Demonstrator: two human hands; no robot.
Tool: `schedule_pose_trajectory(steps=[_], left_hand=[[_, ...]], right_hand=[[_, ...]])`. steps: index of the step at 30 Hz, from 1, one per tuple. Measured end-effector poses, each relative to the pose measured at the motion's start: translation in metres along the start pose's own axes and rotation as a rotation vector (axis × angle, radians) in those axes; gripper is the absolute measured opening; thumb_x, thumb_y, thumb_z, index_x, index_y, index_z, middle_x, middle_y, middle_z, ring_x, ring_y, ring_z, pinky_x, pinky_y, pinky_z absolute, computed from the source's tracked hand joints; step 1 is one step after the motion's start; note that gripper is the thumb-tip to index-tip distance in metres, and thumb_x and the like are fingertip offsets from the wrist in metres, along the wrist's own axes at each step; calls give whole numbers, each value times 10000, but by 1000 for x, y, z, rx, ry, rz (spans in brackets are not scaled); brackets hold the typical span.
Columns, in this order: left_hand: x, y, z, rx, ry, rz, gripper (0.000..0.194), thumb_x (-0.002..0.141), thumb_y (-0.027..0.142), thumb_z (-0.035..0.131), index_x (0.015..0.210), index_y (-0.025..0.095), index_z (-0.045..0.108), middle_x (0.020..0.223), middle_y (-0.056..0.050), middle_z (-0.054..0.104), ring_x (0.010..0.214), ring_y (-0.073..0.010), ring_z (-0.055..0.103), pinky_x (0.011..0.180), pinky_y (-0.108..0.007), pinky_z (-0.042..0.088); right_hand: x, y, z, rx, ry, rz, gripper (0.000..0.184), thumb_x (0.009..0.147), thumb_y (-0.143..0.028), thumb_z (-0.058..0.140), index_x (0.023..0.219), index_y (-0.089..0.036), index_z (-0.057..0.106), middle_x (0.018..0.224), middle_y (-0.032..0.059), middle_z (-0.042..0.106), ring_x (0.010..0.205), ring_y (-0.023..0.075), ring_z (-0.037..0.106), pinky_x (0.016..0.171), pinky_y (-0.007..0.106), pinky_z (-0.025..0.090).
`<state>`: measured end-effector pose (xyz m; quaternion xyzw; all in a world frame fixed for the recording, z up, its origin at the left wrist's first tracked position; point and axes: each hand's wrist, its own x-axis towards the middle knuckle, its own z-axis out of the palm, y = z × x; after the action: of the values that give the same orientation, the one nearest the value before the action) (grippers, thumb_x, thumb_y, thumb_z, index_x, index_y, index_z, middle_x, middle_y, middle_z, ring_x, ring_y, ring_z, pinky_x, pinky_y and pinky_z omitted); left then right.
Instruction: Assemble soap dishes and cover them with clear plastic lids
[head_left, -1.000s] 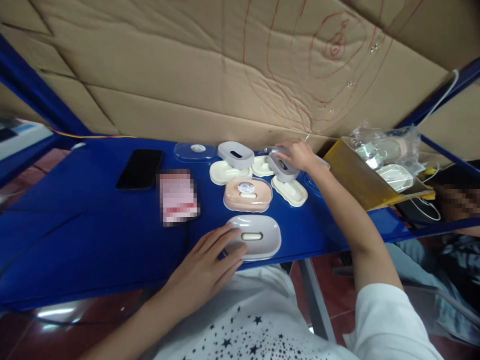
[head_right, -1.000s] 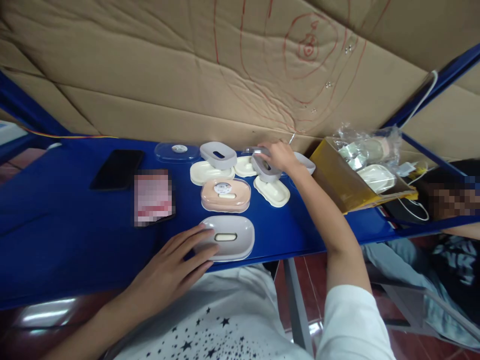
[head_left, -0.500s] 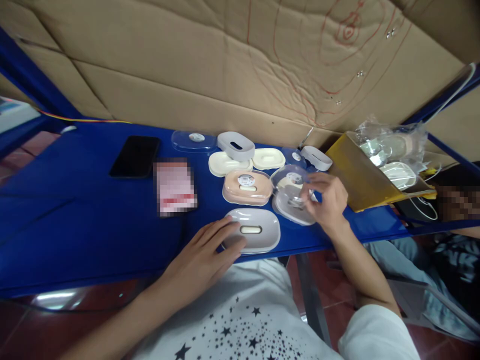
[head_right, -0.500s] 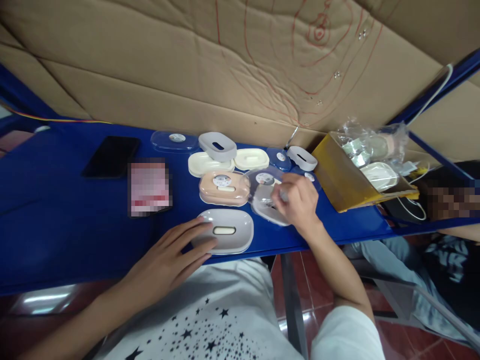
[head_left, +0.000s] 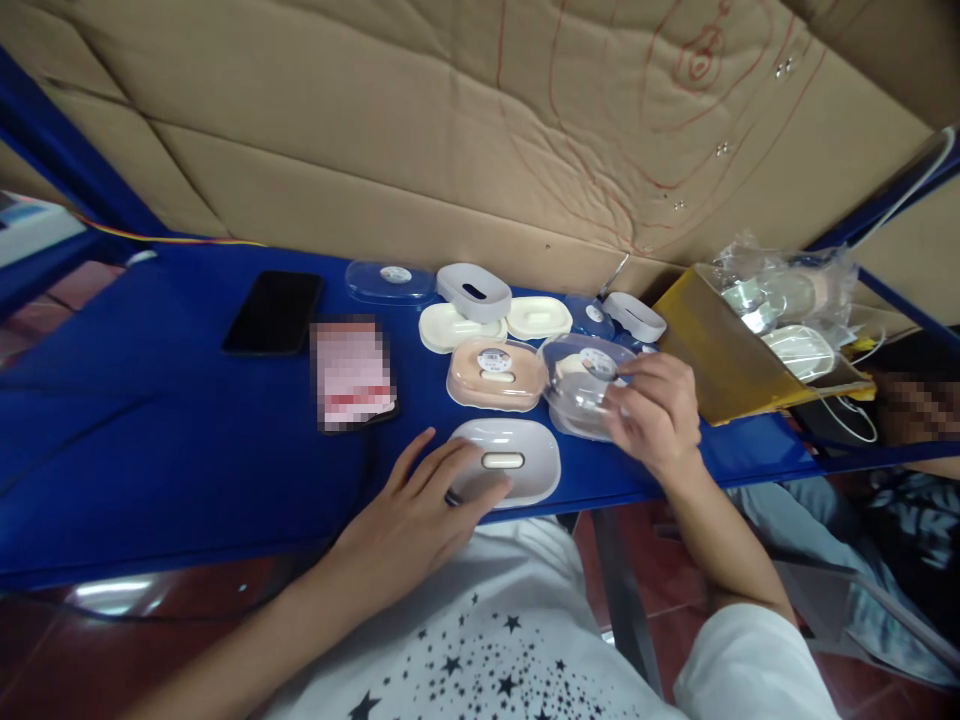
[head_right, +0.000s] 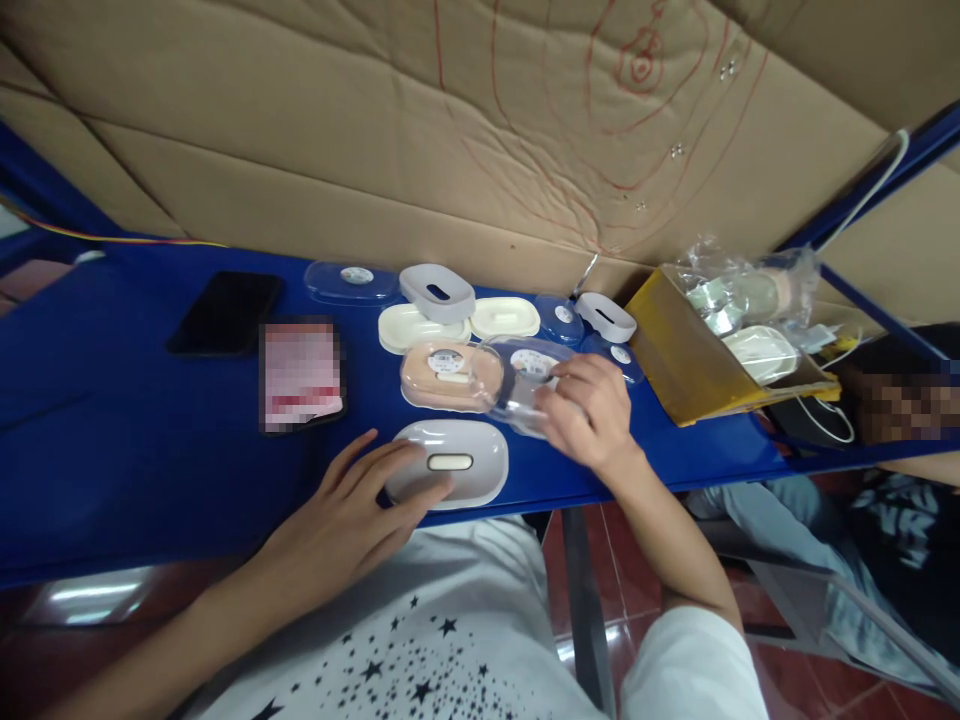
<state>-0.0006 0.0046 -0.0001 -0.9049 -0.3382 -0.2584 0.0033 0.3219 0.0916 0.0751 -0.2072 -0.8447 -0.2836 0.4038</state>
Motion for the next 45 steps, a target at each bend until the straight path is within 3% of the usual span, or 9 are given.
schedule_pose_trajectory(steps=[4,8,15,19,29,35,39,42,45], left_hand=[[-6,-2,3,-164,95,-171,573,1040,382,697,1550,248,473,1733,-211,339,1559,-407,466,1200,-623,514],[-12,-3,9,-340,110,-281,647,1048,400,688,1584,233,365,1726,-213,403,1548,-352,515,1184,-558,558],[-13,-4,12,-414,114,-327,748,1047,416,692,1658,301,277,1701,-169,476,1537,-324,538,1213,-559,539],[-12,-5,10,-428,67,-352,748,1048,451,687,1660,333,274,1697,-151,484,1541,-329,532,1212,-570,537],[-10,-8,9,-475,66,-350,723,1088,402,637,1687,380,234,1707,-134,456,1555,-323,510,1240,-580,504],[-9,-9,8,-425,44,-328,624,1116,389,575,1673,345,299,1712,-147,443,1556,-328,508,1207,-556,539],[-9,-9,8,-348,26,-315,501,1134,367,526,1624,355,422,1710,-126,442,1506,-325,566,1140,-531,596],[-10,-7,10,-297,61,-319,480,1117,377,564,1589,356,475,1687,-122,454,1432,-320,627,1079,-506,636],[-8,-5,11,-210,93,-355,448,1104,377,582,1546,337,524,1633,-137,467,1369,-325,655,1047,-504,648]], right_hand=[[26,-68,-20,53,-247,2,164,1012,-108,625,1100,-212,717,986,59,729,1053,234,709,878,388,623],[25,-97,-13,6,-330,7,176,1020,-79,619,1052,-210,733,984,54,760,1017,211,689,903,360,609],[4,-91,5,323,-452,127,194,1088,-254,626,1272,-213,670,1233,92,749,1271,232,661,1118,425,555],[-1,-84,3,580,-616,182,354,1086,-437,657,1374,-234,634,1464,124,662,1491,257,548,1318,530,384],[-11,-54,9,866,-700,291,391,1072,-196,648,1452,-280,603,1644,71,576,1607,230,438,1406,578,158],[-15,-65,11,760,-664,263,398,1074,-210,616,1467,-271,595,1644,81,577,1628,246,405,1386,606,211],[-25,-65,5,475,-663,203,448,1118,-389,587,1550,-280,542,1659,97,563,1657,287,345,1364,676,177],[-42,-53,-8,233,-611,310,561,1114,-478,587,1616,-249,483,1668,145,543,1636,333,383,1330,704,221],[-65,-44,-26,64,-580,454,461,1106,-375,629,1546,-250,574,1588,134,629,1519,326,553,1254,636,372]])
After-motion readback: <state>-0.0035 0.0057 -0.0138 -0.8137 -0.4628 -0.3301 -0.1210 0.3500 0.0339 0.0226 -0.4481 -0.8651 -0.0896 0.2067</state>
